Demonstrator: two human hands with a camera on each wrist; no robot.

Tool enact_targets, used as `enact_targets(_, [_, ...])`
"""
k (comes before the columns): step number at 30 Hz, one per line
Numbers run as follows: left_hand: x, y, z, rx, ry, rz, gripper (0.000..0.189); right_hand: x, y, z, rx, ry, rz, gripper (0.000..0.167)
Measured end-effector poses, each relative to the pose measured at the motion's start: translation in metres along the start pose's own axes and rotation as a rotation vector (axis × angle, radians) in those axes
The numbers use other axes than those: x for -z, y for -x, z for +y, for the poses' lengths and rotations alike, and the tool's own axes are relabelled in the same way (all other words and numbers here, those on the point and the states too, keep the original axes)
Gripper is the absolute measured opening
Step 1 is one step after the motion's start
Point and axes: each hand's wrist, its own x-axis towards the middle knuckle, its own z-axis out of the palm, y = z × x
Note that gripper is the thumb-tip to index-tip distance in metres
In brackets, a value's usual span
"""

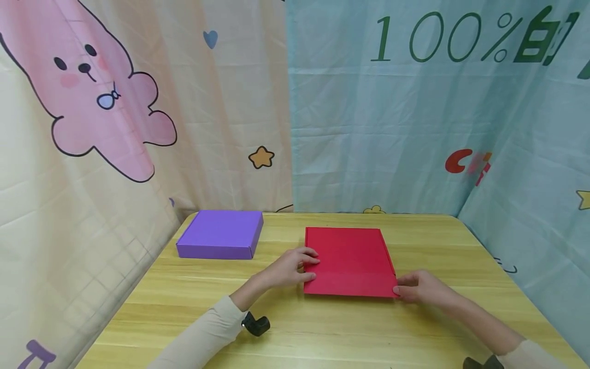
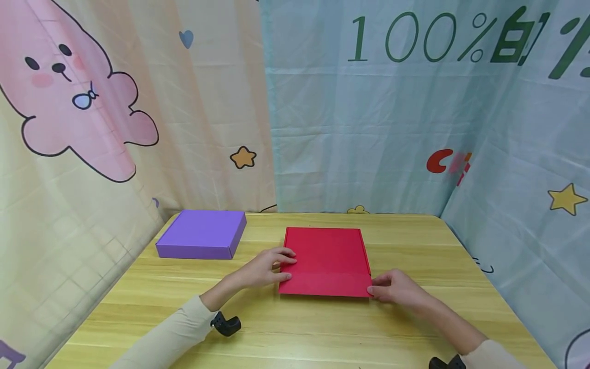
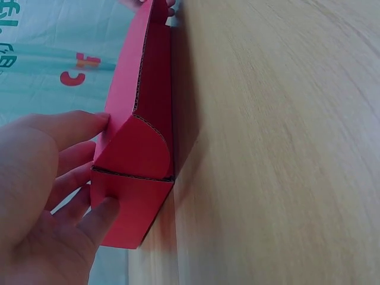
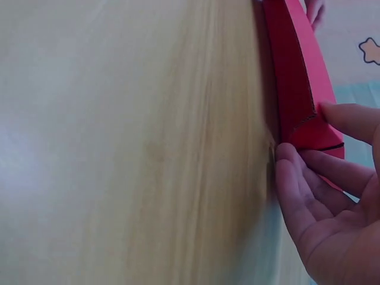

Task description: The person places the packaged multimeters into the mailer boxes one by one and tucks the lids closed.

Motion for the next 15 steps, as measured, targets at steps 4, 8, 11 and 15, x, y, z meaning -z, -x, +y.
enact_targets(4, [0.000,0.001,0.001,0.012,0.048,0.000,0.042,0.005,-0.002,-0.001,0.073,0.148,0.005,0.042])
enact_targets(8, [0.000,0.004,0.001,0.038,0.121,0.041,0.048,0.010,-0.005,-0.002,0.153,0.250,0.023,0.045])
enact_targets(11, [-0.003,0.007,-0.002,0.072,0.198,0.087,0.062,0.013,-0.008,-0.003,0.157,0.271,0.038,0.052])
enact_targets(15, [-0.006,0.012,-0.006,0.156,0.349,0.114,0.082,0.016,-0.011,-0.002,0.151,0.233,0.010,0.061])
